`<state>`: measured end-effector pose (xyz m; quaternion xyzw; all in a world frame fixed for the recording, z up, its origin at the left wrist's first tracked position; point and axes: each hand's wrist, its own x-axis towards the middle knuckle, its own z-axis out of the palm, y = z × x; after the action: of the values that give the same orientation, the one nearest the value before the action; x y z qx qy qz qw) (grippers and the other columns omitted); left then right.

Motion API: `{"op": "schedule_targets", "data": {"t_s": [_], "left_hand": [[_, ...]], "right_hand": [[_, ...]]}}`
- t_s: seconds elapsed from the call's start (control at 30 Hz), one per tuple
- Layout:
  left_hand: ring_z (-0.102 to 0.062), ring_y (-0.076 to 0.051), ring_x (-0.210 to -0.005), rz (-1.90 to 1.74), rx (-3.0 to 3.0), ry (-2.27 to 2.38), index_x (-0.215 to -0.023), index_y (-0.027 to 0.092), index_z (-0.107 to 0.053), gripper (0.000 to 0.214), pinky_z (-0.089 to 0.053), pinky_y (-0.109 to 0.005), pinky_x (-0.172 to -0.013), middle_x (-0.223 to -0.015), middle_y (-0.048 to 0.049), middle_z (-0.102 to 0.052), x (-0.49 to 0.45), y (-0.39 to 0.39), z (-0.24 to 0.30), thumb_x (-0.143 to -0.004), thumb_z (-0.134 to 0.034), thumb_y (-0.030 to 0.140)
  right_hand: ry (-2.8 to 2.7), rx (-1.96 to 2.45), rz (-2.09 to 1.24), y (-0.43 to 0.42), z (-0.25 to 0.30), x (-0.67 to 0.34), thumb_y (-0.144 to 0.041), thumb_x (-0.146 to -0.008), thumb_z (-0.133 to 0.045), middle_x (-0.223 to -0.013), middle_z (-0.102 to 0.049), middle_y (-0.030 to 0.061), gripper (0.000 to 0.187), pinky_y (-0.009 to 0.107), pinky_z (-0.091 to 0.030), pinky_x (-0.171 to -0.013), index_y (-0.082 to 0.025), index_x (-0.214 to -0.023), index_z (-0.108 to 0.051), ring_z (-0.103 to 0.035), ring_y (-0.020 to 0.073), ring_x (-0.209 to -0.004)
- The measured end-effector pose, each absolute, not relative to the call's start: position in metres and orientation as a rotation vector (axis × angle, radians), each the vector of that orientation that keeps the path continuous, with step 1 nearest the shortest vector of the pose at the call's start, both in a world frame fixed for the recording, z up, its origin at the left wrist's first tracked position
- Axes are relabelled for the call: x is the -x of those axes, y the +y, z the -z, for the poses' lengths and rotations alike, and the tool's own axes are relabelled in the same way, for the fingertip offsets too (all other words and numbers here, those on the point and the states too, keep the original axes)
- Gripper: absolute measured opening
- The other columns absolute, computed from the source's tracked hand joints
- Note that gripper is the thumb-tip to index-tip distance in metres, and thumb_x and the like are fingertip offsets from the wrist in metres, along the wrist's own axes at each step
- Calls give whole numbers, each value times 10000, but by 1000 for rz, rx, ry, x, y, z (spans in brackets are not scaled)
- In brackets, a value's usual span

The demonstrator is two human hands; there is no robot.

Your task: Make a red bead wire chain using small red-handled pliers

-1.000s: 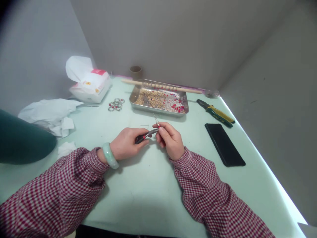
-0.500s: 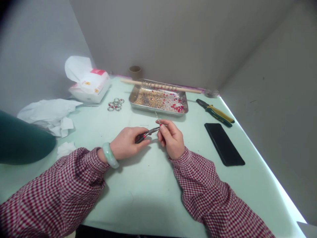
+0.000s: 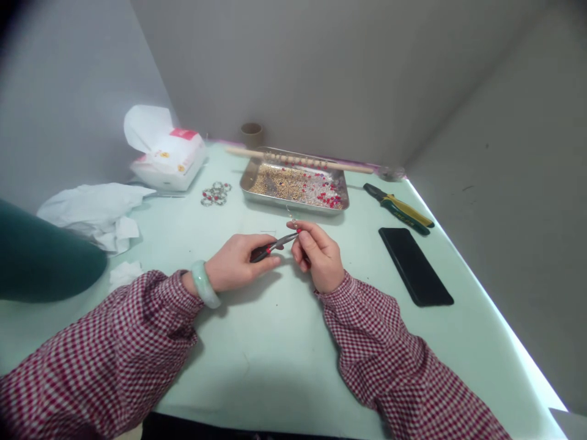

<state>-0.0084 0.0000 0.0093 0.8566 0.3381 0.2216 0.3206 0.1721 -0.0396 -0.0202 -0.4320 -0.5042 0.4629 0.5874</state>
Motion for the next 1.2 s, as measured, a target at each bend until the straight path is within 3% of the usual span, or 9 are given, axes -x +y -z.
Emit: {"op": "schedule_targets", "data": {"t_s": [0.33,0.83,1.03,1.2], "left_hand": [[-386,-100,-571,-575,-2208,820,-743,158,-556,201,-296,-241,-551,-622,46,-457,7,1,-10,-833,-561,338],[-425,-110,-607,-579,-2178,782,-827,153,-617,213,-337,-242,-583,-653,34,-502,8,1,-10,-849,-548,353],[-473,-126,-643,-684,-2253,855,-926,140,-633,214,-369,-258,-610,-741,-1,-576,7,0,-6,-823,-586,321],[-501,-143,-665,-688,-2283,911,-963,145,-637,243,-393,-274,-630,-786,-27,-612,7,0,-4,-812,-598,332]], "right_hand": [[-1136,914,-1216,-40,15,-172,-352,-908,-504,-506,-525,-43,266,216,-236,-370,-208,-1092,-630,-365,75,-373],[-1301,1055,-919,-42,20,-170,-315,-927,-477,-509,-477,-58,276,214,-270,-356,-205,-1149,-598,-356,76,-385],[-1492,1172,-596,-43,17,-173,-277,-922,-478,-549,-489,-50,276,241,-364,-445,-190,-1155,-599,-433,94,-462],[-1503,1204,-609,-43,20,-174,-288,-929,-461,-527,-484,-56,303,251,-380,-447,-196,-1191,-582,-425,99,-438]]}}
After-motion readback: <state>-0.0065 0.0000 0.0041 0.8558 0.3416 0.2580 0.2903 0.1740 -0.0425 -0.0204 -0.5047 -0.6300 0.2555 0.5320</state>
